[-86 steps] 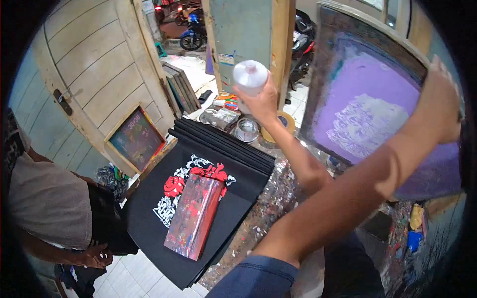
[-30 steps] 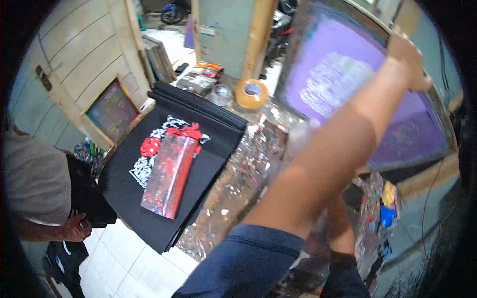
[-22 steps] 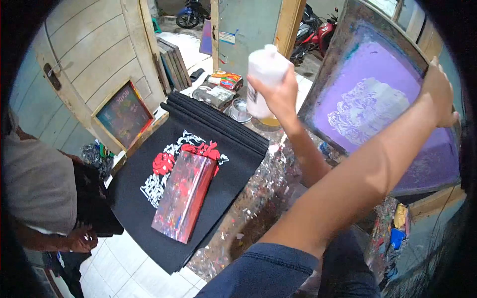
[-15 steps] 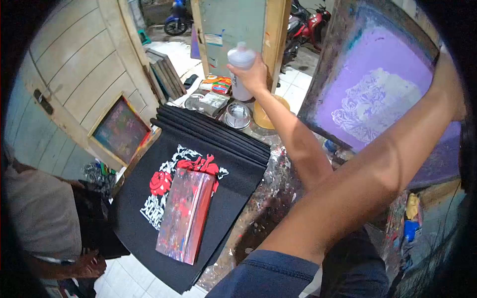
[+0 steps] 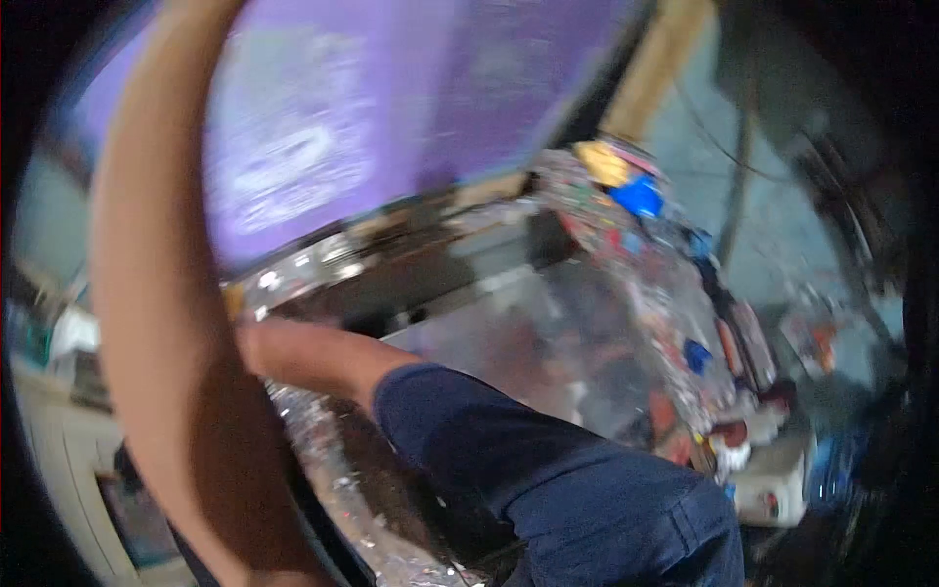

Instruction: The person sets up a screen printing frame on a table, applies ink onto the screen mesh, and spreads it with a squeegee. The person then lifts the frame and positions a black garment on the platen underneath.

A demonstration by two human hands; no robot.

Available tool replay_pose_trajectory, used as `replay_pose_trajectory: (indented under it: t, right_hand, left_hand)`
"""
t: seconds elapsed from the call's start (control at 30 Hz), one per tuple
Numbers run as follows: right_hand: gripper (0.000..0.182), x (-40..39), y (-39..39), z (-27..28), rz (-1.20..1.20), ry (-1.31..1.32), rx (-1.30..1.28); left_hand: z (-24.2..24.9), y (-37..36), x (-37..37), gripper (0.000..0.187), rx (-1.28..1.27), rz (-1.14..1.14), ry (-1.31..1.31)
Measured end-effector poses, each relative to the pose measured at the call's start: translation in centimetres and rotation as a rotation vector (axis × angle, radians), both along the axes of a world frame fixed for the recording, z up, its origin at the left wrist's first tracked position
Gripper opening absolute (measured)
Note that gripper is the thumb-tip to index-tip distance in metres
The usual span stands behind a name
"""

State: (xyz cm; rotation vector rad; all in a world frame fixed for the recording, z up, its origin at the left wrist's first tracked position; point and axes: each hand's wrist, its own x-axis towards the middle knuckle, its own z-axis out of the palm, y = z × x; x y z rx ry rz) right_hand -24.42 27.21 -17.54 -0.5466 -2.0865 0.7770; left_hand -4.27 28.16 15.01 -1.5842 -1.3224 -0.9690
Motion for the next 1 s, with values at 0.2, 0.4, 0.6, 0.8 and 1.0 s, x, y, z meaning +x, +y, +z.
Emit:
replay_pose_trajectory:
  t: [0.2,0.4,0.6,0.8,1.0]
  right_hand:
    - [0.025,36.3,-5.0,-4.1,0.123,0.131,-0.039]
    - [0.020,77.4,-1.6,-6.0,-1.191,-0.356,-0.164]
    - [0.021,97.4,2.9,-8.4,-1.527,-0.943,-0.252]
    - [0.031,102.7,8.3,-10.0,-1.370,-0.549,-0.124]
    - [0.023,102.6,10.0,-8.2,-1.280,-0.458,-0.181]
  left_hand:
    - [2.8,9.6,-7.9,0.055,-0.271,-0.186,0.117]
    - [2.1,12.2,-8.4,0.049,-0.140,0.096,0.209]
    - [2.3,16.7,-10.2,0.055,-0.169,0.164,0.086]
    - [1.5,16.9,-8.2,0.052,-0.266,0.349,0.179]
    - [1.6,16.0,-9.9,0.061,-0.176,0.178,0.108]
